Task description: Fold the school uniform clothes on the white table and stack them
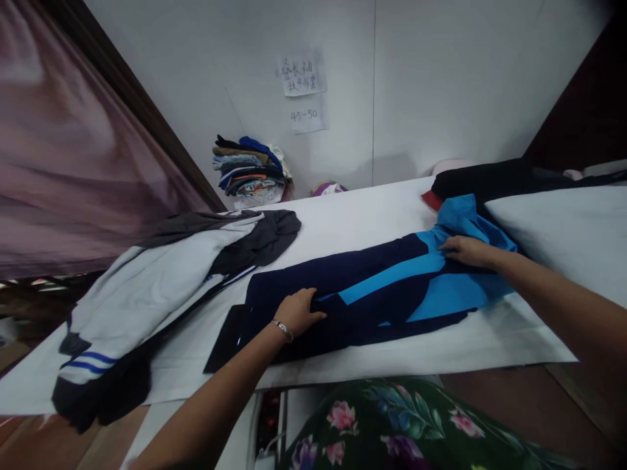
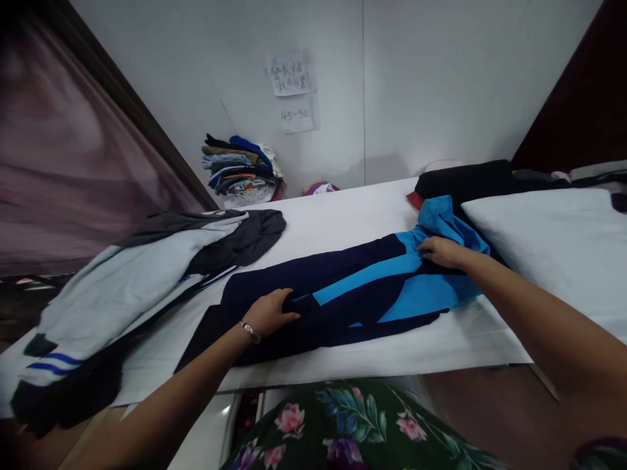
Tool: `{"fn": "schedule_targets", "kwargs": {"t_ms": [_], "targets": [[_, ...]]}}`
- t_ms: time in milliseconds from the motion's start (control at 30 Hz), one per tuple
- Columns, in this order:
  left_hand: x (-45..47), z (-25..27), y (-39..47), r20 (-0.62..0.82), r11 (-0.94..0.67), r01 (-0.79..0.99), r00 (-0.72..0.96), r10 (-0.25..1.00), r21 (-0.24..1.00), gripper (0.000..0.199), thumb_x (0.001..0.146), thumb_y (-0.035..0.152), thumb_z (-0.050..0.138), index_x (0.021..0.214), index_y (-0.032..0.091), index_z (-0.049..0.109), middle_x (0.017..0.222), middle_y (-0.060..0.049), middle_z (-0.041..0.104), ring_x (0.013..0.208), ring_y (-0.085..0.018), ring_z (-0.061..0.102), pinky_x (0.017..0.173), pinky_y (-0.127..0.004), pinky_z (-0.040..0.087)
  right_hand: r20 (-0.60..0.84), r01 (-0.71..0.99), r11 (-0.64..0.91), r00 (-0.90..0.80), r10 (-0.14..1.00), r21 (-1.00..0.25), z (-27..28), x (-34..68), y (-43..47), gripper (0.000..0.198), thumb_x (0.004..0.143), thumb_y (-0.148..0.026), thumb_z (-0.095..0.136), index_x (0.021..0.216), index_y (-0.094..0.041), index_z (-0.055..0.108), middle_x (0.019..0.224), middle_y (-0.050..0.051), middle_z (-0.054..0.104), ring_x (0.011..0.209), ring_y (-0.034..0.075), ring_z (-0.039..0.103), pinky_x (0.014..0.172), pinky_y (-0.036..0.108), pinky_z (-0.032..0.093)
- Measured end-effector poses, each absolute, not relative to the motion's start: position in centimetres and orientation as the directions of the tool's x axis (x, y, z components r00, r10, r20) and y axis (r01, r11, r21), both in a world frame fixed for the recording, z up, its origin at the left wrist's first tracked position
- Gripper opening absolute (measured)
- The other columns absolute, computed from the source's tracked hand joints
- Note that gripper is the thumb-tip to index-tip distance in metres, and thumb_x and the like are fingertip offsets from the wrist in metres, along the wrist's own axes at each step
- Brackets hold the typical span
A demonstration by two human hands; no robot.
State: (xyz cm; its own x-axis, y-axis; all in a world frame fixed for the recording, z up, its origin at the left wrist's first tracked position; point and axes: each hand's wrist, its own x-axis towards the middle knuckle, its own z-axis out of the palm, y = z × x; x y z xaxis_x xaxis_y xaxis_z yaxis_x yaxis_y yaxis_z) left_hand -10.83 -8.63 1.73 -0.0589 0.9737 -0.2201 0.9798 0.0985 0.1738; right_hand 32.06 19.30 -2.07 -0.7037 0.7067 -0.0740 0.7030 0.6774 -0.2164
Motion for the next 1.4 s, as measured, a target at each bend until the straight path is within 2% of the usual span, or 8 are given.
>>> {"fn": "schedule_targets", "kwargs": {"t_ms": [133,200,333,533,667,833,1100,1400], "targets": [[-11.3,3.4,-9.5,-0.287,0.175,0.953,-0.100,0.953,0.249,0.018,0.075,0.032,0.065,0.087,0.017,0.063,0.080,-0.005,0.065,0.079,-0.023,0.061,0.070,-0.033,0.044,-0.006,0.700,0.667,-0.691,0.723,-0.255,-2.0,32.1,18.7,0.028,0.077,-0.030,0.052,0.094,-0.022,0.071,0.100,0.008,0.068,0.102,0.030,0.059,0.094,0.043,0.045],[-11.3,5.5,-10.5,-0.353,0.195,0.886,-0.038,0.935,0.420,0.015,0.072,0.029,0.067,0.079,0.018,0.060,0.073,-0.001,0.061,0.072,-0.018,0.058,0.067,-0.029,0.043,0.017,0.698,0.653,-0.679,0.734,-0.292,-1.6,32.3,18.4,0.023,0.074,-0.028,0.054,0.089,-0.020,0.069,0.096,0.009,0.068,0.099,0.030,0.060,0.091,0.042,0.046],[-9.7,11.5,-13.4,-0.426,0.232,0.517,0.296,0.855,0.824,0.020,0.074,0.031,0.067,0.087,0.019,0.059,0.076,0.003,0.060,0.066,-0.011,0.054,0.061,-0.023,0.045,0.029,0.708,0.589,-0.630,0.776,-0.390,-0.4,32.4,18.1,0.015,0.066,-0.018,0.053,0.078,-0.021,0.062,0.092,0.007,0.068,0.094,0.028,0.061,0.086,0.040,0.048],[-9.8,18.1,-12.8,-0.284,0.198,0.276,0.321,0.903,0.941,0.028,0.068,0.030,0.076,0.087,0.016,0.061,0.075,0.001,0.063,0.063,-0.010,0.056,0.059,-0.020,0.047,0.065,0.724,0.498,-0.536,0.842,-0.477,1.4,31.6,18.5,0.028,0.071,-0.020,0.053,0.096,-0.023,0.064,0.109,0.005,0.068,0.106,0.028,0.060,0.097,0.039,0.045],[-16.2,15.6,-7.0,-0.272,0.237,0.423,0.023,0.962,0.874,0.040,0.064,0.037,0.077,0.097,0.019,0.065,0.087,0.000,0.069,0.073,-0.014,0.063,0.065,-0.024,0.051,0.077,0.782,0.468,-0.482,0.873,-0.412,1.0,30.7,19.9,0.038,0.075,-0.024,0.054,0.111,-0.024,0.064,0.114,0.005,0.067,0.108,0.030,0.060,0.098,0.040,0.046],[-21.2,6.4,-1.8,-0.272,0.520,0.676,-0.446,0.853,0.522,0.028,0.061,0.032,0.076,0.083,0.016,0.072,0.090,-0.005,0.073,0.088,-0.024,0.065,0.071,-0.029,0.051,0.052,0.811,0.513,-0.521,0.852,-0.281,0.2,28.6,21.5,0.045,0.079,-0.026,0.053,0.123,-0.018,0.061,0.120,0.009,0.065,0.109,0.030,0.060,0.098,0.040,0.046],[-21.2,-0.2,-1.8,-0.150,0.520,0.719,-0.514,0.844,0.462,0.022,0.076,0.022,0.064,0.097,0.017,0.070,0.103,-0.007,0.072,0.097,-0.020,0.066,0.082,-0.024,0.047,-0.064,0.856,0.509,-0.515,0.855,-0.089,-1.0,27.0,22.0,0.037,0.079,-0.025,0.054,0.112,-0.020,0.069,0.111,0.009,0.069,0.104,0.028,0.062,0.093,0.038,0.047],[-22.8,0.0,-0.7,-0.117,0.304,0.943,-0.289,0.950,0.138,0.060,0.076,0.039,0.065,0.131,0.019,0.053,0.137,-0.011,0.053,0.125,-0.025,0.049,0.101,-0.032,0.038,0.105,0.826,0.495,-0.486,0.868,-0.268,-1.0,26.9,23.6,0.058,0.070,-0.010,0.047,0.125,-0.019,0.061,0.134,0.004,0.057,0.125,0.023,0.049,0.108,0.031,0.035]]}}
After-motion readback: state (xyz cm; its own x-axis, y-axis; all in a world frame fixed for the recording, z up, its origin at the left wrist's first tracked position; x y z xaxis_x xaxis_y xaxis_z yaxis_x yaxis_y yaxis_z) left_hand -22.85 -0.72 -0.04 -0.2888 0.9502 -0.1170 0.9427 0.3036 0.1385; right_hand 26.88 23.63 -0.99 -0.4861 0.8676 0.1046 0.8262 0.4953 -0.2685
